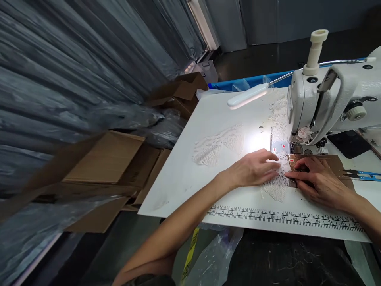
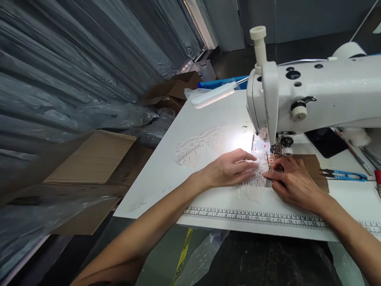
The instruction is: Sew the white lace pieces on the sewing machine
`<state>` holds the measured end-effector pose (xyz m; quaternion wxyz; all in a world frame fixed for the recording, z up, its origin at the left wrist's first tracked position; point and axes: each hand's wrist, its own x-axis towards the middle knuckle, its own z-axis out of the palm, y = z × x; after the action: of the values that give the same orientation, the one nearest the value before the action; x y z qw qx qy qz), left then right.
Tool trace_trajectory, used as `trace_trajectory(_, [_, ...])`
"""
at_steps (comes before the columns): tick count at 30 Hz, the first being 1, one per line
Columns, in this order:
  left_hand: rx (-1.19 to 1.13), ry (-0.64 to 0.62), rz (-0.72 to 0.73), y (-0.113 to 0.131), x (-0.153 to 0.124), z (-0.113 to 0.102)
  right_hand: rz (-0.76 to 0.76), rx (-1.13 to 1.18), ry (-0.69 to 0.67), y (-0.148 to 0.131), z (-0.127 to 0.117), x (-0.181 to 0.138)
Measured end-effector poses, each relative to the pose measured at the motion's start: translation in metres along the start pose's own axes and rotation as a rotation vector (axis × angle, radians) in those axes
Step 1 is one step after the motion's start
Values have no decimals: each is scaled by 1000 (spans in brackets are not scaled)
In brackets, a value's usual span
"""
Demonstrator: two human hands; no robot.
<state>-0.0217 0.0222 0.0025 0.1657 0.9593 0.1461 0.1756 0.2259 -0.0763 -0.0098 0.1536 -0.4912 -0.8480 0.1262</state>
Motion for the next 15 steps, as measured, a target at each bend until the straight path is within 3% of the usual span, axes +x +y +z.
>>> trace_trajectory(3, [1, -105, 75, -7, 7, 1, 3, 7, 5, 0, -1, 0])
trace_trajectory(5, [-3, -62, -32, -11, 9, 1, 0, 10, 5, 0, -1, 0])
trace_trajectory(9, [-79, 58, -380, -15, 8, 0, -7, 22, 15, 1, 1, -1])
trace_trajectory(15, [-232, 139, -545, -14, 11, 5, -14, -1, 36, 4, 5, -2])
